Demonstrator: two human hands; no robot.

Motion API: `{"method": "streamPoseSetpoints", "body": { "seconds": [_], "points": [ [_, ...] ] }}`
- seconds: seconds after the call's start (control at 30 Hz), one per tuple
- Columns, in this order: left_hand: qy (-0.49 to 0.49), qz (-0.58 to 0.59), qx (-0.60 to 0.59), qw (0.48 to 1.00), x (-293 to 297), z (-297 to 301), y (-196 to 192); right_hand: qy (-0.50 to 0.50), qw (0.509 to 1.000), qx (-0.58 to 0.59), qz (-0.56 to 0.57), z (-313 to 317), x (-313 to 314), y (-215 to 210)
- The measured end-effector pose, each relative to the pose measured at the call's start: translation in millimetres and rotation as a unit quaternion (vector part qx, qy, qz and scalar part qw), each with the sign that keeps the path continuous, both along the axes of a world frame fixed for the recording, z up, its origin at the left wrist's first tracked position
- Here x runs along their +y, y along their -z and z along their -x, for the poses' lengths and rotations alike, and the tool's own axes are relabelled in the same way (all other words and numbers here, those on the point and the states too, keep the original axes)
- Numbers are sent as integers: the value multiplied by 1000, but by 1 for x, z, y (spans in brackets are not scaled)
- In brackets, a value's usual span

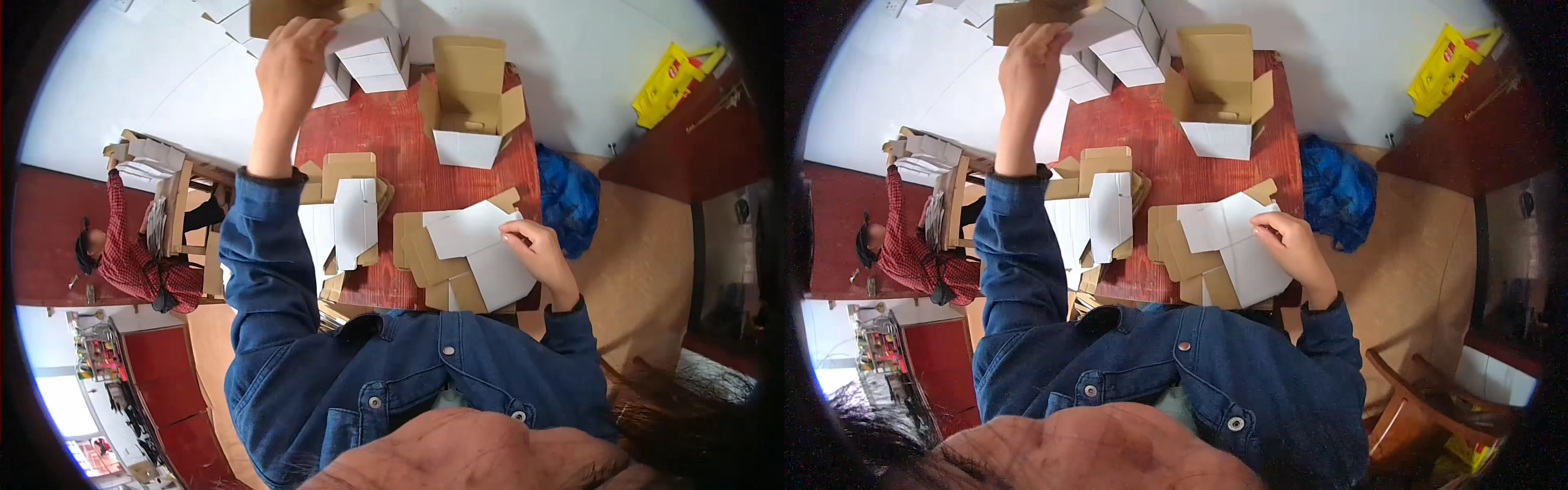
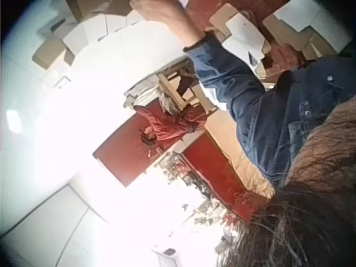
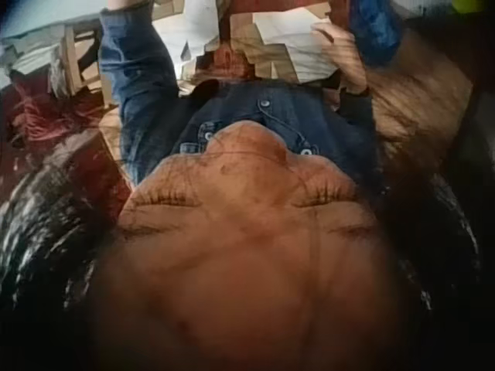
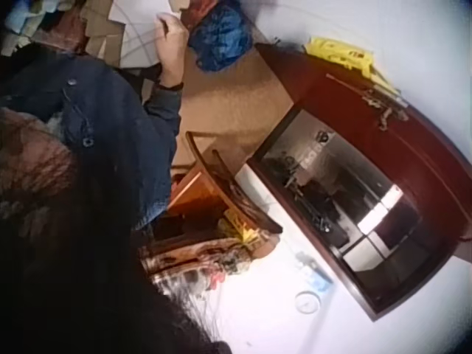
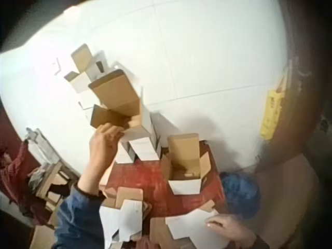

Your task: The person folds flat cardboard cutouts into boxes by hand and stacks the assembled boxes on the table.

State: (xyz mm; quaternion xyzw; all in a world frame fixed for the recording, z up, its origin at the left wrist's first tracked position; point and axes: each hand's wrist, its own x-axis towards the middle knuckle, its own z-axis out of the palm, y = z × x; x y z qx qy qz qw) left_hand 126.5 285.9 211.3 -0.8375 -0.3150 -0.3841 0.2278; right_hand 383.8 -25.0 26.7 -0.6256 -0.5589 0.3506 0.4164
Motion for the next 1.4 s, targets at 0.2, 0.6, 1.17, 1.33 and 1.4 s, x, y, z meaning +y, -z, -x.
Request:
{"method": "streamPoseSetpoints", "body": {
  "seconds": [0.2, 0.6, 1.17, 1.33, 1.4],
  "points": [
    [-50, -20, 51, 997, 70, 20, -1, -7, 1000, 7, 10, -4, 12, -3],
    [-146, 212, 49, 965, 134, -16, 16, 8, 999, 32, 37, -7, 22, 7],
    [-22, 153, 75, 985, 157, -7, 27, -6, 998, 17, 54, -7, 26, 7],
    [8, 116, 84, 990, 152, -4, 29, -10, 998, 11, 56, -7, 25, 6],
    [-46, 157, 104, 981, 139, -3, 21, -22, 999, 11, 47, -8, 24, 8]
  ]
}}
